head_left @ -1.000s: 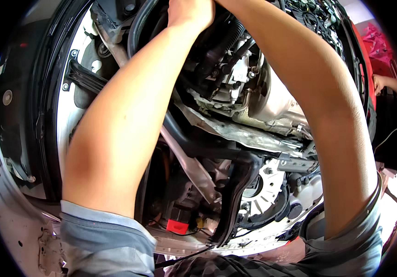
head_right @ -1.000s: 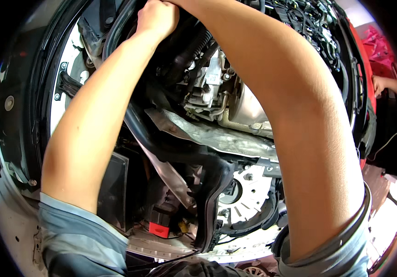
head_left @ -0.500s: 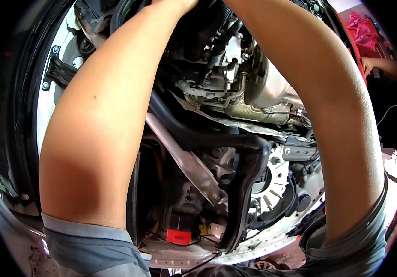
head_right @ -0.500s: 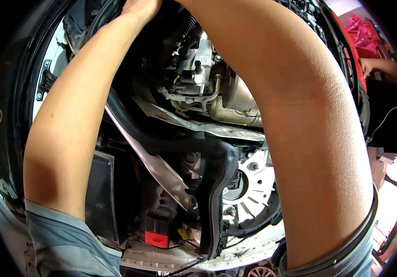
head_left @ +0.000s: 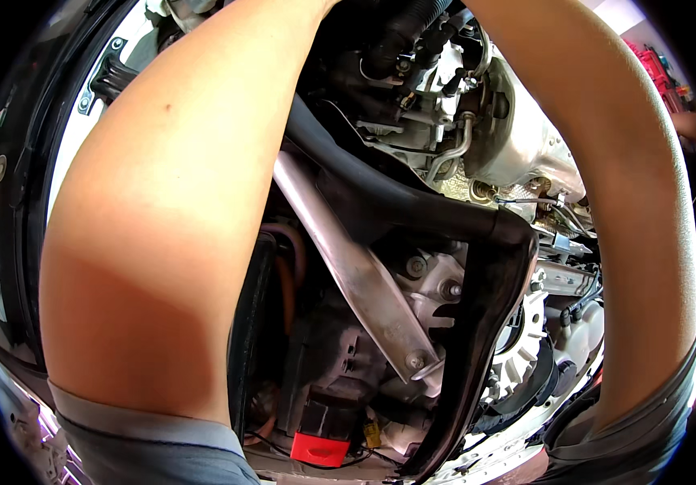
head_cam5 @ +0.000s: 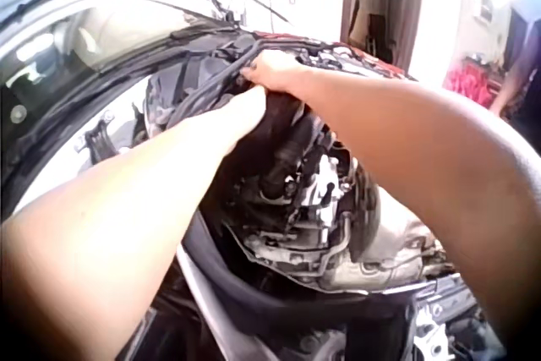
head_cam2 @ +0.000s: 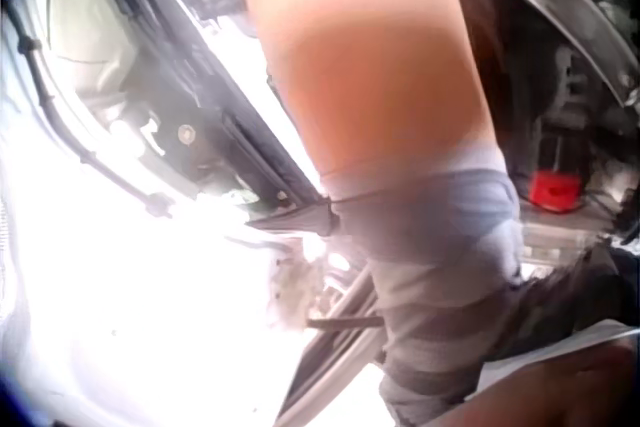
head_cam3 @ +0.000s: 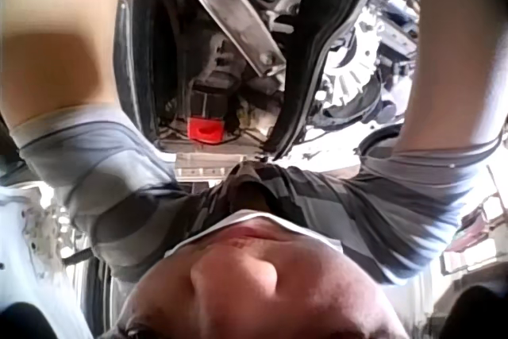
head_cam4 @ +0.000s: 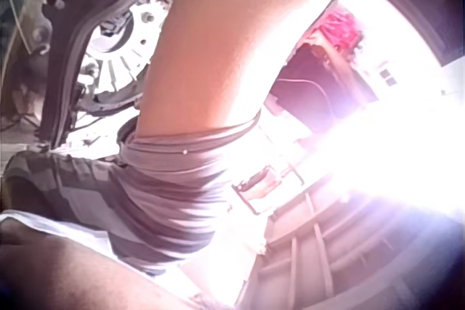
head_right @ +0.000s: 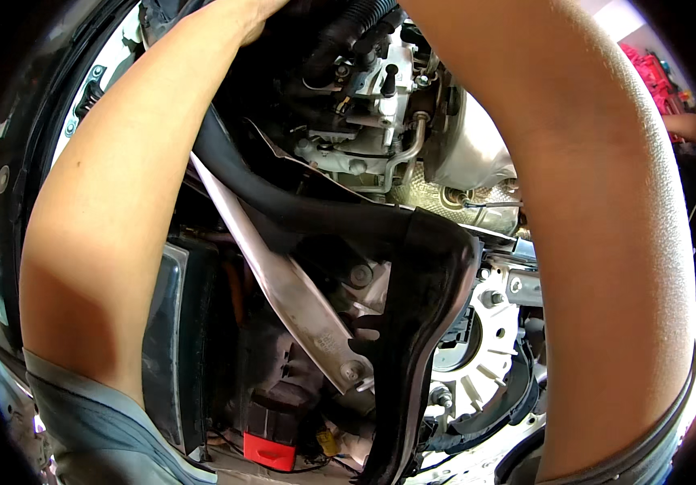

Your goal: The person reaches into the engine bay to manipulate wire harnesses and connectors, then removes and re-installs plastic covers over the engine components by hand.

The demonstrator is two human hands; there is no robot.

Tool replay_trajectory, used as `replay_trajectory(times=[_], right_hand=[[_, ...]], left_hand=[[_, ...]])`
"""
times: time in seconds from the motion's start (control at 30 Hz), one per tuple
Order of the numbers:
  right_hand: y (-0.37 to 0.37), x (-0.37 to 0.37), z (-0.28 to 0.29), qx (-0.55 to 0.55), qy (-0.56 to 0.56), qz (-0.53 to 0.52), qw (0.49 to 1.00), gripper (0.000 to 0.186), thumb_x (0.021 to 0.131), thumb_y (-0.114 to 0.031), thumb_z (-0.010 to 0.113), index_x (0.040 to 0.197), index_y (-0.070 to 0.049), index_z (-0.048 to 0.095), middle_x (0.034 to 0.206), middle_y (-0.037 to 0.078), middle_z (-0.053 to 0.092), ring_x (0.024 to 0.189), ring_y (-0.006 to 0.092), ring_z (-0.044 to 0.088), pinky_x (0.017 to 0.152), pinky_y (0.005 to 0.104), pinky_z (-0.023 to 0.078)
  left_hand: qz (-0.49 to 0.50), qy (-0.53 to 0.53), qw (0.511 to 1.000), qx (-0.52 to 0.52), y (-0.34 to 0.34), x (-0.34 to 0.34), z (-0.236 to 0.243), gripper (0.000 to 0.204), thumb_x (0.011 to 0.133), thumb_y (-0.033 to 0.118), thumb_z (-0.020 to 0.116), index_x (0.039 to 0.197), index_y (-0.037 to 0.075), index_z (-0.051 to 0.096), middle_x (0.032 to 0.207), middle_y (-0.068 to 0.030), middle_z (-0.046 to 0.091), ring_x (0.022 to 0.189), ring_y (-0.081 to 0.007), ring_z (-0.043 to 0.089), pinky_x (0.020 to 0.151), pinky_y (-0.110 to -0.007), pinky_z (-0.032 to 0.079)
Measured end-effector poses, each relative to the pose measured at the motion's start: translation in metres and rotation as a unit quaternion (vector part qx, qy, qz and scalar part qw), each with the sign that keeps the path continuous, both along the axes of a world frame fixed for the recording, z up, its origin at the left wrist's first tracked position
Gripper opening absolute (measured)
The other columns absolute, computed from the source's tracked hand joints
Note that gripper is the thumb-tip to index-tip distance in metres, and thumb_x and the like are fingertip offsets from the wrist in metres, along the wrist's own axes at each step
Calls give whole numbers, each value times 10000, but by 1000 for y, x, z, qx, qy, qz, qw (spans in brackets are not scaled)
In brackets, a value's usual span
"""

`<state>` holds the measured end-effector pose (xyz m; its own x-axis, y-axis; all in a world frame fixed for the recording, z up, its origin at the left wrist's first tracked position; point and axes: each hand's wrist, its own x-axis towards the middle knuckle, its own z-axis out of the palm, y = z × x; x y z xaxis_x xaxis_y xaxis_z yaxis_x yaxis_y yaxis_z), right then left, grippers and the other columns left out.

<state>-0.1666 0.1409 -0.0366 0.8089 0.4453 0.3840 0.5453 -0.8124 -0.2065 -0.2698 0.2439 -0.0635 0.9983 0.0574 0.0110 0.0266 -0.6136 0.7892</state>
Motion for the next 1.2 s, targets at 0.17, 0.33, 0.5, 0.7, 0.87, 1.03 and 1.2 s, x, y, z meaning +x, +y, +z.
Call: replay_trajectory(times=[0.17, 0.33, 0.5, 0.7, 0.87, 1.03, 1.2], right_hand=[[8, -17, -2, 36, -4, -22, 999, 407, 901, -447, 595, 1015, -96, 766, 1079, 190, 719, 1015, 347, 686, 922, 431, 523], [2, -13, -3, 14, -53, -35, 998, 367, 863, -371, 608, 930, -41, 756, 988, 205, 726, 959, 351, 700, 905, 434, 534], [6, -10, -1, 27, -22, -40, 999, 354, 859, -364, 637, 890, -31, 753, 904, 220, 720, 866, 361, 709, 832, 442, 551], [28, 22, 1, -49, 38, 82, 995, 392, 939, -333, 565, 865, 13, 733, 898, 237, 712, 856, 377, 694, 807, 462, 533], [30, 15, -16, -106, 36, 28, 993, 503, 955, -410, 488, 980, 26, 738, 1049, 262, 703, 1032, 407, 672, 932, 471, 520], [39, -26, 21, -37, 98, 18, 994, 463, 934, -378, 529, 956, 35, 736, 1030, 255, 709, 994, 403, 688, 912, 464, 540], [21, -40, 1, -15, 111, 22, 993, 441, 934, -346, 526, 914, 38, 741, 948, 258, 715, 926, 411, 702, 889, 482, 550]], left_hand=[[-1, 17, 1000, -9, 7, -8, -1, 718, 1010, 522, 257, 1466, -3, 437, 1530, -221, 408, 1431, -336, 378, 1160, -436, 314], [-3, 44, 999, -32, 1, -24, 4, 761, 1033, 578, 210, 1497, 7, 403, 1562, -196, 378, 1449, -317, 353, 1163, -438, 308], [-14, 82, 994, -72, 7, -13, -2, 763, 1039, 572, 203, 1490, -7, 408, 1534, -202, 415, 1423, -306, 388, 1154, -420, 317], [-14, 89, 990, -108, 20, -9, 5, 794, 1038, 584, 195, 1442, -45, 462, 1469, -252, 481, 1406, -333, 418, 1175, -404, 285], [49, 88, 987, -124, 12, -10, -17, 756, 992, 547, 400, 1451, -54, 430, 1517, -259, 407, 1441, -342, 344, 1175, -413, 254], [31, 102, 985, -132, 34, -24, 3, 796, 1012, 611, 320, 1509, -8, 384, 1559, -218, 377, 1467, -278, 320, 1186, -386, 232], [-16, 76, 993, -94, 8, -38, 4, 725, 1038, 543, 232, 1541, 24, 291, 1531, -287, 374, 1474, -388, 281, 1204, -392, 231]])
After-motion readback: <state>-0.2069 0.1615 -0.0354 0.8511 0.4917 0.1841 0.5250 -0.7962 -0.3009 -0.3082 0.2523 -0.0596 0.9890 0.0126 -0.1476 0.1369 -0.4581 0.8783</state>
